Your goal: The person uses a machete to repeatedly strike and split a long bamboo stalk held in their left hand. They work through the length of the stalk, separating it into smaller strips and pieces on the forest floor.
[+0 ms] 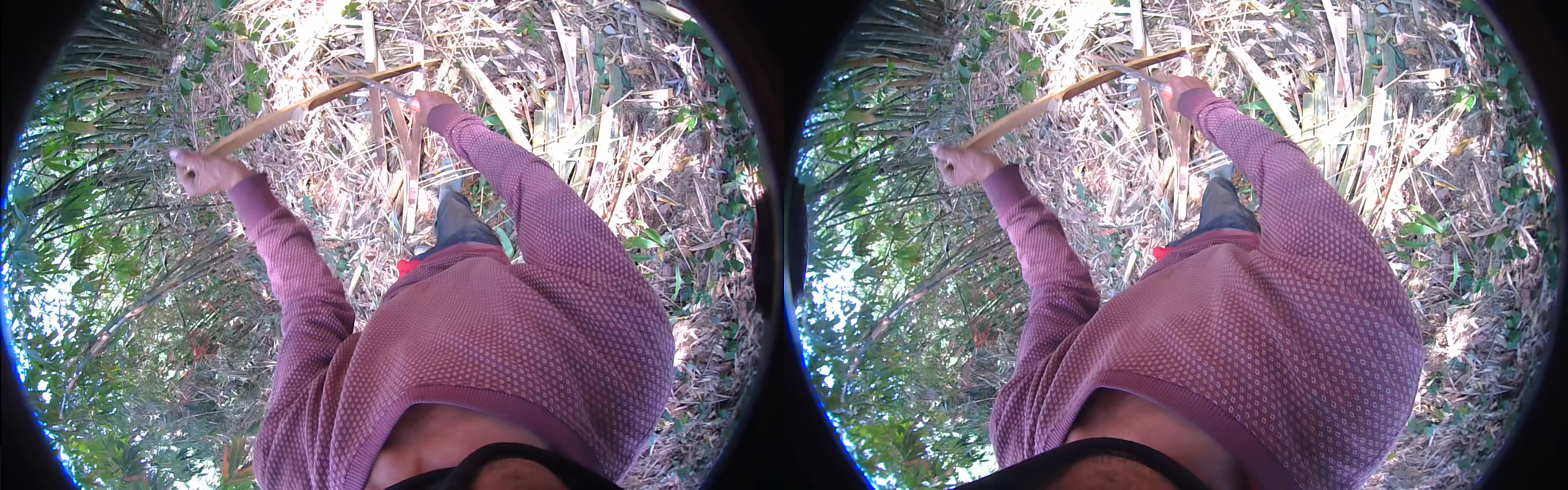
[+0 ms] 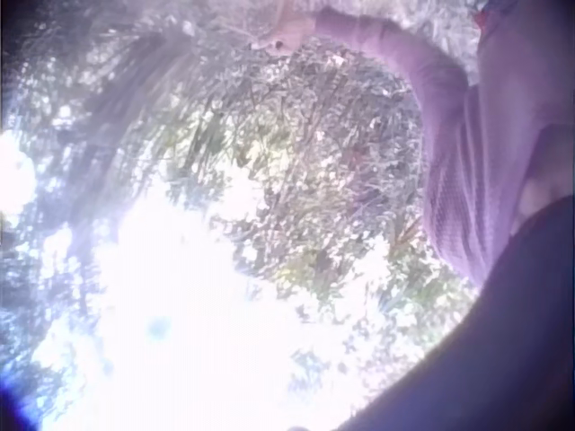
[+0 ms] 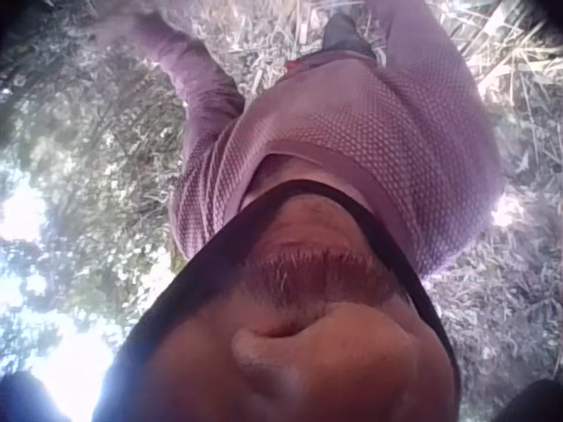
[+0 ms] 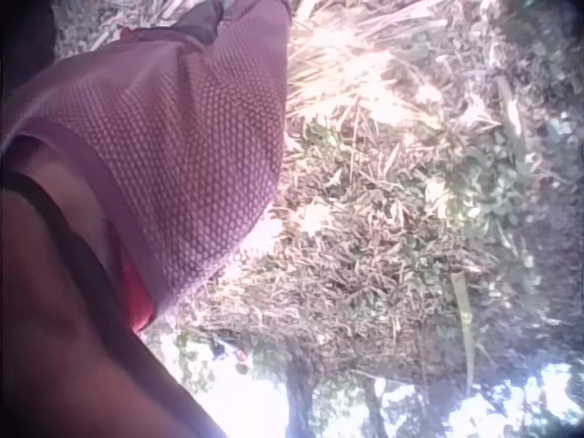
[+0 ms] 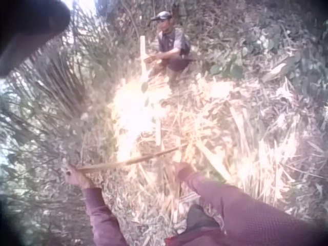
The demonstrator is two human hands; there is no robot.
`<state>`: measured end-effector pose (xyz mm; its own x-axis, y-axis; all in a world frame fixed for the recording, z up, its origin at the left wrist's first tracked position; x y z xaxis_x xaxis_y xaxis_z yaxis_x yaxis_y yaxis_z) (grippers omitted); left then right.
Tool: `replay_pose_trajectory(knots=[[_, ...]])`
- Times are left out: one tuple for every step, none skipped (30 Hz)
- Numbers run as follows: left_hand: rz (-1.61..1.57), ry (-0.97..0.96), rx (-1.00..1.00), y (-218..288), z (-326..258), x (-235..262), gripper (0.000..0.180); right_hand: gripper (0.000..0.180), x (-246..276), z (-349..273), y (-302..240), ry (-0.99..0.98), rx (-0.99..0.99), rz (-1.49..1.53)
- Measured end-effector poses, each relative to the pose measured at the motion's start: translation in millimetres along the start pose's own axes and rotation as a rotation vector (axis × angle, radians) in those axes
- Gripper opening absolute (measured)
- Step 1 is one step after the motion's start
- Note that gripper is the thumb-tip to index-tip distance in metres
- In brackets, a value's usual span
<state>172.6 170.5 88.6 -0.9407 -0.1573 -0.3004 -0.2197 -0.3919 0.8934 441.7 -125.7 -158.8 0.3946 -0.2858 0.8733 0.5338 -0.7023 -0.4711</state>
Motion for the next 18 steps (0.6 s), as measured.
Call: replay_pose_trajectory(knots=[[-0.014,0.041,-0.019,3,2,4,0.030,0.025,6,2,-15,-0.086,0.035,0.025],[-0.005,0.068,-0.028,1,1,7,0.031,0.025,16,-8,-42,-0.192,0.051,0.058],[-0.001,0.096,-0.044,0,1,12,0.032,0.025,13,-17,-66,-0.293,0.074,0.095],[0.005,0.059,-0.045,-2,5,7,0.033,0.026,17,-20,-88,-0.222,0.178,0.132],[0.014,0.013,-0.045,-3,11,1,0.033,0.029,10,-14,-90,-0.200,0.204,0.105],[0.024,-0.029,-0.047,-3,14,-5,0.034,0.032,3,-10,-92,-0.185,0.229,0.076],[0.047,-0.019,-0.036,-3,15,-8,0.034,0.027,-5,1,-65,-0.138,0.105,0.200],[0.070,-0.004,-0.029,-2,17,-10,0.034,0.023,-16,13,-27,-0.092,-0.013,0.323],[0.087,0.016,-0.024,-1,18,-14,0.034,0.022,-35,33,18,-0.116,-0.065,0.287],[0.054,0.010,0.014,-6,16,-21,0.034,0.020,-52,52,66,-0.139,-0.122,0.250],[0.053,0.020,0.008,-5,16,-25,0.033,0.022,-73,70,105,-0.240,-0.114,0.062],[0.063,0.031,0.001,-6,19,-22,0.032,0.022,-66,75,113,-0.152,-0.151,0.089],[0.072,0.037,0.006,-11,19,-24,0.031,0.022,-49,72,121,-0.064,-0.201,0.108],[0.120,0.103,-0.002,-14,23,-20,0.033,0.020,-45,69,110,-0.174,-0.242,0.095],[0.143,0.104,-0.002,-15,23,-23,0.033,0.020,-55,77,101,-0.164,-0.108,0.070],[0.145,0.095,0.000,-11,21,-38,0.035,0.021,-43,64,81,-0.160,-0.095,0.094],[0.151,0.103,-0.010,-8,22,-46,0.036,0.022,-32,55,59,-0.162,-0.063,0.118],[0.189,0.065,-0.073,-7,39,-49,0.037,0.022,-38,65,60,-0.133,0.016,0.142]])
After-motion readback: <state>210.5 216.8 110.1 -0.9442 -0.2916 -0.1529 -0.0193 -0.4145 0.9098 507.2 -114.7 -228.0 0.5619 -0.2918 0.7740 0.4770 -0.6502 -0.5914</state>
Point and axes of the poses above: each hand's wrist, its own z-axis towards the middle knuckle, its own x-axis out of the back of the hand, y = z × x, the point moved 10 cm from there along z, towards the middle knuckle, and after that the axes turned 2 degrees about x, right-handed, at the moved point
